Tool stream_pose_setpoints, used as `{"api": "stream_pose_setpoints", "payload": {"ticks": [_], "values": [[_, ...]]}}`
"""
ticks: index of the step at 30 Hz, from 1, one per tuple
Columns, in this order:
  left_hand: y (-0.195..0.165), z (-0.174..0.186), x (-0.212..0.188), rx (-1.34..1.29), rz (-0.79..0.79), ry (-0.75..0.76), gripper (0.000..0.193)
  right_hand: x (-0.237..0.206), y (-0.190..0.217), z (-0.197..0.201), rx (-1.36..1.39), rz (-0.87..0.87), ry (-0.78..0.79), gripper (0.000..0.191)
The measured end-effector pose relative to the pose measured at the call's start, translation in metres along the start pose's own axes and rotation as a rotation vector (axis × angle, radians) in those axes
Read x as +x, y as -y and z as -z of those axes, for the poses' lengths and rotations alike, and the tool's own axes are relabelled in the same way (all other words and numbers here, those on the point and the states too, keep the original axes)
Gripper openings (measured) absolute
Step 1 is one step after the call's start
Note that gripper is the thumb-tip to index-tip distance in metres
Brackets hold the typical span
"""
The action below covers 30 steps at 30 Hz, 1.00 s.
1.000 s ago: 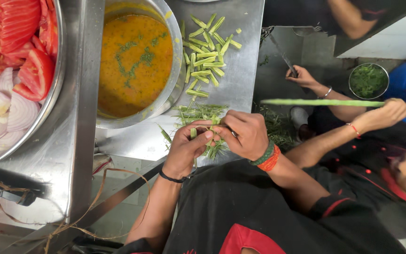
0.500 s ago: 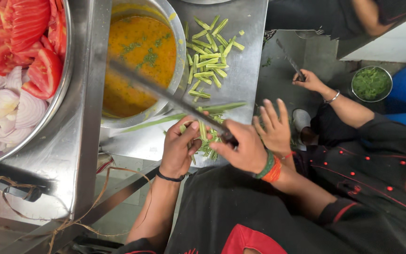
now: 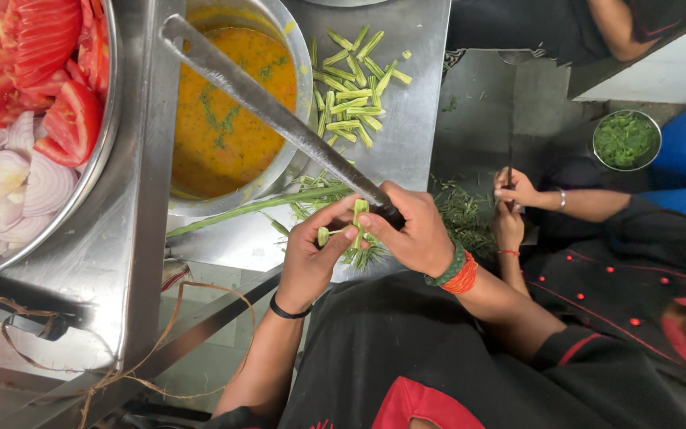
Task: The person uses a knife to slice long green vegetables into small pieces on a stainless steel countertop. Sliced tomatoes, onions, and a bowl of yellow sauce are visible nearby. Another person works in the background.
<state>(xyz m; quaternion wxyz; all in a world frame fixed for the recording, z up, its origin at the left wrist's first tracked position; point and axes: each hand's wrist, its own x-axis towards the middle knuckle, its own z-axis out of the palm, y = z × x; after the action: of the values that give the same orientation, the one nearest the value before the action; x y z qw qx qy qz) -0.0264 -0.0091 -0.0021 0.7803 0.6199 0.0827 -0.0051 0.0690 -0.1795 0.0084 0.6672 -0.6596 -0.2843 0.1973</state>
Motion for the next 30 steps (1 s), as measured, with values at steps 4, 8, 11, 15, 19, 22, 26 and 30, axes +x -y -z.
{"api": "stream_pose_setpoints", "payload": {"ticks": [4,8,11,15,19,22,26,30], "values": [[0.0007,-0.0015,-0.0002,0.06,-0.025,-0.001,0.04,-0.0011,-0.0029,0.0021,-0.091,0.009,-0.016,0.022],[0.0004,-0.0024,0.0003,0.077,-0.064,-0.011,0.038,-0.0014,-0.0053,0.0022,-0.255,0.065,-0.088,0.027],[-0.001,-0.002,-0.0006,0.107,-0.067,-0.012,0.039,-0.0016,-0.0063,0.0017,-0.302,0.083,-0.124,0.029],[-0.0019,-0.0022,-0.0011,0.171,-0.111,-0.021,0.039,-0.0022,-0.0063,0.0028,-0.336,0.106,-0.12,0.029],[-0.0033,-0.0026,-0.0014,0.176,-0.139,-0.013,0.038,-0.0028,-0.0062,0.0039,-0.33,0.109,-0.076,0.028],[-0.0052,-0.0025,-0.0023,0.154,-0.126,0.004,0.039,-0.0021,-0.0072,0.0039,-0.269,0.092,-0.078,0.029],[-0.0074,-0.0032,-0.0028,0.159,-0.125,0.022,0.041,-0.0016,-0.0079,0.004,-0.259,0.117,-0.076,0.029],[-0.0078,-0.0049,-0.0023,0.119,-0.125,0.024,0.04,-0.0018,-0.0068,0.0045,-0.272,0.126,-0.073,0.029]]}}
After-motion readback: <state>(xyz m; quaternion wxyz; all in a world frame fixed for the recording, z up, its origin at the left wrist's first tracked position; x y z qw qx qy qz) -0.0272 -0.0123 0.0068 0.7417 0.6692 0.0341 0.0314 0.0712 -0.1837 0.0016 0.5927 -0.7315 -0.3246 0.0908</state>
